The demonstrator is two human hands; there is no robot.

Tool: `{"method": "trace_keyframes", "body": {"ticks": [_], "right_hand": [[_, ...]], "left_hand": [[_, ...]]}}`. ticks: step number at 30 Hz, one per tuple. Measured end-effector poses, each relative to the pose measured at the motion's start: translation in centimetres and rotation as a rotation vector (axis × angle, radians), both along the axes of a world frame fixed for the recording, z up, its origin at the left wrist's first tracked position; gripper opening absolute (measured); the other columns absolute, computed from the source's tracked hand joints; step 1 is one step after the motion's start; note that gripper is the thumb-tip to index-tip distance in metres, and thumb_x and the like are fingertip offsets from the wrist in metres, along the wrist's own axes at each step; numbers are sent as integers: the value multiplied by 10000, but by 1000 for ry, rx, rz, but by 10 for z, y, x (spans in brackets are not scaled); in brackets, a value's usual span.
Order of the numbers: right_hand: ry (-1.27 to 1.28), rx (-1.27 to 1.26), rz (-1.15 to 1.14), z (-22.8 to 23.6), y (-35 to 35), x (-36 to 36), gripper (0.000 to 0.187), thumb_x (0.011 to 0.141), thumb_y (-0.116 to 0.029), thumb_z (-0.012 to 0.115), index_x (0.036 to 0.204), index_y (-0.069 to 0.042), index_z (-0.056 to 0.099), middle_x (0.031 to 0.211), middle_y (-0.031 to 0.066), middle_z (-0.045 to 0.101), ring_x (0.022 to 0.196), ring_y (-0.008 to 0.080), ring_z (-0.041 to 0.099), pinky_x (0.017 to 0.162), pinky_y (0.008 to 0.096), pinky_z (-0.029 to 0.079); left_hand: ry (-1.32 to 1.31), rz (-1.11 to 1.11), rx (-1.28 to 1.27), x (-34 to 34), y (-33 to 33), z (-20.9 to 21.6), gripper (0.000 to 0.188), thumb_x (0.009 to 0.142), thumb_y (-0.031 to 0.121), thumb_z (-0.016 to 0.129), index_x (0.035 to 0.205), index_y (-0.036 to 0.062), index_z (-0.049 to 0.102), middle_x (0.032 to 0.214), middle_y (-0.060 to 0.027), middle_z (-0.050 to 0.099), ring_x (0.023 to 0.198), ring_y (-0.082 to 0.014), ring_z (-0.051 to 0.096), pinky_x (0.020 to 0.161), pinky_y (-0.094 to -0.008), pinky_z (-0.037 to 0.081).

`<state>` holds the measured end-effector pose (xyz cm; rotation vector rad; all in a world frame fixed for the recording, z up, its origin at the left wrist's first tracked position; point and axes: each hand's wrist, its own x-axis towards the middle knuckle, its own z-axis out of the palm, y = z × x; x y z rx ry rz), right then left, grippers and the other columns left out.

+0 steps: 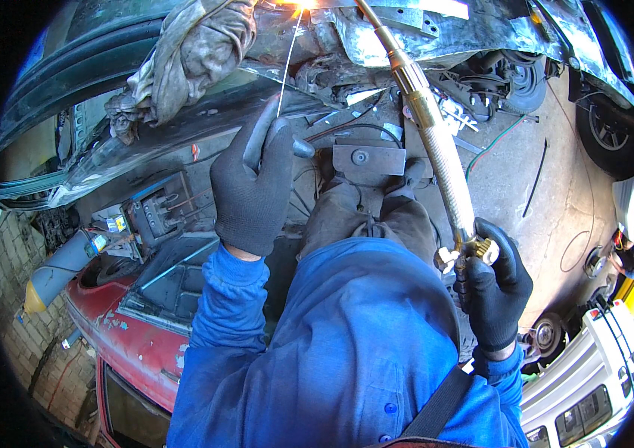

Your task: The person uses a welding torch to heat and weld a metal rod along the front frame of a car. They position a cloth near the weld area, then repeatedly apply the torch to the joint while holding the rod in place.

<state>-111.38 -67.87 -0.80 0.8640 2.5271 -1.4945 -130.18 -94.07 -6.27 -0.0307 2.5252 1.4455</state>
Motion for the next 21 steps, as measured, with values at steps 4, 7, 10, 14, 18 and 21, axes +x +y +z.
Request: {"method": "trace_keyframes", "body": {"ticks": [4,7,10,14,18,21], "right_hand": [[3,5,10,0,1,2,400,952,-146,777,1335,-35,745,1093,133,819,989,174,785,893,338,602],[5,6,8,0,1,3,394,954,-138,772,1333,-35,746,1109,135,818,1005,179,785,905,343,600],[16,3,5,-1,1,3,387,955,-128,766,1330,-33,747,1123,136,816,1012,179,782,913,342,599],[13,27,15,0,2,3,390,955,-115,763,1334,-26,744,1134,139,812,1019,182,779,923,345,598],[-2,-39,-21,1,2,4,393,963,-120,758,1341,-17,740,1138,146,809,1029,189,777,932,352,597],[-15,-48,-30,1,1,4,391,969,-127,755,1343,-14,738,1141,150,808,1040,193,775,940,355,594]], "left_hand": [[40,-1,9,-1,1,-3,399,1083,182,670,1432,-11,676,1097,-137,791,989,-116,703,850,-313,575],[58,-4,5,-1,0,-5,398,1082,181,670,1430,-11,677,1101,-138,790,992,-118,705,854,-313,575],[59,-7,1,-1,0,-5,396,1081,175,669,1429,-12,678,1106,-139,790,996,-121,707,858,-316,576],[64,-12,-2,-1,-1,-4,395,1078,167,669,1428,-16,677,1136,-146,790,1016,-129,711,876,-322,579],[80,-5,2,0,1,-5,395,1076,163,672,1427,-19,677,1168,-153,787,1039,-134,713,894,-324,580],[88,-6,1,0,1,-5,394,1076,162,672,1427,-19,677,1170,-152,787,1040,-132,712,894,-321,580]]}}
